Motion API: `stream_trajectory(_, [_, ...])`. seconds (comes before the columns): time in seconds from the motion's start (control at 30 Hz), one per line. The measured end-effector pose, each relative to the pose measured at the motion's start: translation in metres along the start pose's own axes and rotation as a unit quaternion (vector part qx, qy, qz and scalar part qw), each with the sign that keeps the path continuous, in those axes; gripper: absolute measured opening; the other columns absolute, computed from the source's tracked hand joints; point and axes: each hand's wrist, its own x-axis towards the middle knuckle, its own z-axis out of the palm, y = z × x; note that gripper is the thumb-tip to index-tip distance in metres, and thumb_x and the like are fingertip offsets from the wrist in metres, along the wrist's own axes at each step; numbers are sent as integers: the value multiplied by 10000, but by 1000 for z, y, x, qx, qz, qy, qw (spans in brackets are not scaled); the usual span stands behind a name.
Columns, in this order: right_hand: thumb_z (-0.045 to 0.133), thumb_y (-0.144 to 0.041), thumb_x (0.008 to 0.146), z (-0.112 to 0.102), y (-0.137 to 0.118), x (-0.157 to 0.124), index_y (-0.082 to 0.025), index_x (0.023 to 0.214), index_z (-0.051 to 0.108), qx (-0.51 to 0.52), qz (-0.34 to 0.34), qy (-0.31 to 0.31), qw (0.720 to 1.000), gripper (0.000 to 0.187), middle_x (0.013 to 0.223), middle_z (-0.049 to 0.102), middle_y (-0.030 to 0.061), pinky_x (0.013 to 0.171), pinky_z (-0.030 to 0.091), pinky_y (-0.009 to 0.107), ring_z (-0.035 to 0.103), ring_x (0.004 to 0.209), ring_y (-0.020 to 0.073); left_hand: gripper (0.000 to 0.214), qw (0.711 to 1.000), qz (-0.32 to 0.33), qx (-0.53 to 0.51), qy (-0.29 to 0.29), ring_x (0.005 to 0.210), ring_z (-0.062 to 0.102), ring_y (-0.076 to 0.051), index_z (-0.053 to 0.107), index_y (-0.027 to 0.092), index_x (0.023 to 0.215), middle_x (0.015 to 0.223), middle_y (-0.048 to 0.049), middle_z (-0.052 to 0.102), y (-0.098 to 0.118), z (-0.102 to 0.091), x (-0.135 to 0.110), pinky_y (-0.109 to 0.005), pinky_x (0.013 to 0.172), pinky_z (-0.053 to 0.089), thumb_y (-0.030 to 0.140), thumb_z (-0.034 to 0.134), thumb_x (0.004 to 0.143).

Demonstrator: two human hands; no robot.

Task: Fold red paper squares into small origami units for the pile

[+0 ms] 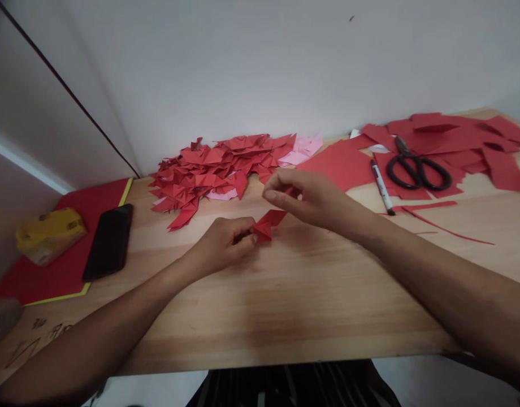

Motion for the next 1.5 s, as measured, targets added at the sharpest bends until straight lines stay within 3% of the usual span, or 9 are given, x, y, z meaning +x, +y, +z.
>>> stream_trajectory(0.13, [521, -415, 918, 9, 3, -3, -213, 865, 658, -57, -3, -112, 992, 249, 775, 642, 11, 608, 383, 283, 527, 670, 143, 161, 999, 26, 36, 0, 514, 377, -68, 487, 166, 655, 553, 59, 420, 0, 1, -1, -210, 516, 243, 138, 496, 814])
stream_trajectory(0.2, [527, -414, 911, 10, 5, -3, -211, 828, 665, -67, 7, -126, 990, 259, 707, 620, 0, 580, 361, 277, 506, 629, 138, 163, 1000, 0, -3, 4, 490, 419, -63, 510, 168, 691, 574, 54, 482, -2, 2, -1, -195, 502, 279, 158, 475, 850])
stream_trajectory(0.33, [542, -426, 890, 9, 8, -2, -199, 781, 657, -79, 18, -94, 992, 277, 661, 583, -5, 571, 344, 272, 460, 600, 131, 223, 991, -56, -119, 34, 423, 492, -53, 562, 161, 752, 607, 25, 607, -9, 3, -1, -173, 474, 369, 232, 436, 921])
stream_trajectory(0.57, [516, -381, 894, 15, 10, -2, -196, 765, 557, -46, 31, -88, 995, 229, 658, 536, -18, 570, 333, 260, 442, 593, 123, 100, 973, -45, -169, 151, 460, 544, -67, 631, 147, 765, 614, 14, 627, -17, 2, 3, -169, 459, 399, 204, 598, 839])
stream_trajectory(0.9, [511, -422, 889, 19, 19, 0, -200, 771, 552, -36, 51, -54, 997, 255, 687, 568, -3, 578, 351, 273, 487, 614, 140, 146, 967, -26, -71, 243, 513, 528, -87, 650, 157, 695, 626, 7, 636, -20, -4, 4, -204, 515, 389, 199, 604, 827])
stream_trajectory(1.27, [503, -467, 902, 20, 24, 1, -226, 766, 559, -17, 88, -21, 996, 282, 647, 517, -16, 564, 362, 286, 461, 589, 145, 211, 959, -47, -107, 260, 439, 479, -75, 531, 166, 649, 538, 18, 563, -25, -10, 6, -192, 459, 360, 250, 592, 832])
stream_trajectory(1.5, [511, -459, 901, 21, 22, 1, -225, 765, 564, 0, 99, -19, 995, 275, 659, 540, -11, 578, 372, 291, 468, 598, 145, 188, 941, -54, -205, 263, 417, 474, -62, 539, 162, 672, 543, 25, 566, -29, -11, 9, -180, 437, 361, 261, 598, 821])
